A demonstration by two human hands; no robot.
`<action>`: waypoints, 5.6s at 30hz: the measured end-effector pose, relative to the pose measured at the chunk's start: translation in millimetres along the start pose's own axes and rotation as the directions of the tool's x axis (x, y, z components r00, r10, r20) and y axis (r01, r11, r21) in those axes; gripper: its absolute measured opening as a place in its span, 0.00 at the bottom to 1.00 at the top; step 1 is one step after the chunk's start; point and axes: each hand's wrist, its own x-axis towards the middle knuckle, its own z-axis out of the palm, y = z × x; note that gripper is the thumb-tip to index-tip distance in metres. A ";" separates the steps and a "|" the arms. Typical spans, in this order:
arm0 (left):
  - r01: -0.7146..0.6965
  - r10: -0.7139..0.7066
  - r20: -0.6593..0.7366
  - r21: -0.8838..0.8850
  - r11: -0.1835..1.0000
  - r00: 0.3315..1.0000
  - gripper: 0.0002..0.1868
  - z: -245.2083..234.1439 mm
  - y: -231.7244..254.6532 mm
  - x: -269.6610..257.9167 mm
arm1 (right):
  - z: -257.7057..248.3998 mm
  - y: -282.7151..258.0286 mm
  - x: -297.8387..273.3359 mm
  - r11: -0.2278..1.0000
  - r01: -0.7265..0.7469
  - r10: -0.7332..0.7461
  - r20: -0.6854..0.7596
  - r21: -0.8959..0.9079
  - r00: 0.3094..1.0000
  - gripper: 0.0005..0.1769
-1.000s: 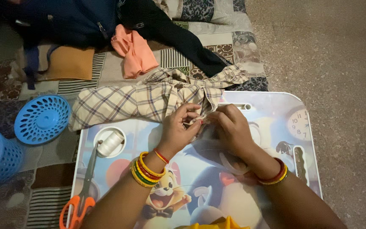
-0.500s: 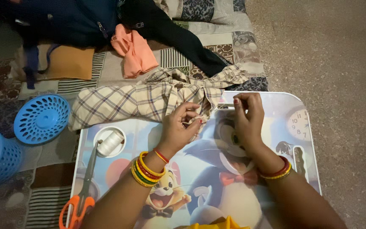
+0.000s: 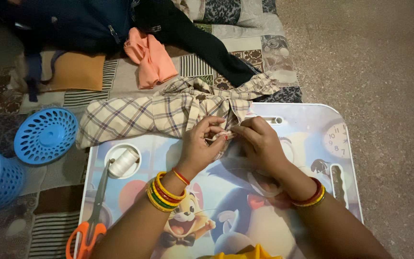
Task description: The person sits with a small table over their lap and hand-sews a plaid shirt using a needle and thread, repeatedly stitching near the shirt's placket and pulling the thread through. Near the end they pick up orange-handled scissors and cut the thread, then continue working the fabric by hand.
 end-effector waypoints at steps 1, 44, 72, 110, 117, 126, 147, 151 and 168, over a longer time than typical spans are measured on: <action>0.016 -0.016 0.003 -0.010 1.000 1.000 0.19 0.1 -0.1 -0.1 | 0.5 -0.1 0.1 1.000 -0.015 0.015 -0.003 0.000 1.000 0.17; 0.013 -0.012 -0.024 0.029 1.000 1.000 0.17 0.3 6.1 -0.6 | -1.6 -13.2 -2.2 0.982 -0.184 0.163 -0.296 -0.044 0.941 0.09; -0.016 0.012 0.054 0.070 0.997 0.998 0.09 -0.1 4.4 -0.9 | 3.1 -12.1 -1.3 0.975 -0.222 0.215 -0.281 0.006 0.935 0.07; -0.024 0.046 0.118 -0.178 0.984 0.992 0.15 -8.0 -16.0 6.5 | 1.0 5.2 -6.0 0.956 -0.241 0.270 -0.174 0.169 0.947 0.11; -0.014 0.007 -0.045 -0.158 0.987 0.999 0.16 -6.0 -20.2 5.6 | 0.6 5.3 -7.0 0.954 -0.291 0.293 -0.016 0.065 0.956 0.13; -0.165 0.165 -0.007 0.020 0.986 0.986 0.12 -9.0 -24.9 8.0 | -6.9 -15.1 -2.5 0.962 -0.187 0.180 -0.050 -0.201 0.982 0.15; -0.197 0.185 0.074 0.231 0.953 0.980 0.13 6.8 -58.6 5.1 | 200.9 -226.7 97.4 0.484 0.561 -0.870 0.300 0.671 0.392 0.18; -0.238 0.231 0.055 0.214 0.947 0.971 0.13 3.1 -53.5 3.9 | 237.2 -232.7 96.5 0.605 0.592 -0.778 0.555 0.533 0.296 0.18; -0.126 0.122 0.143 0.022 0.992 0.982 0.13 -8.3 -49.7 13.2 | 50.0 -196.0 150.0 0.832 0.274 -0.435 0.261 0.483 0.862 0.13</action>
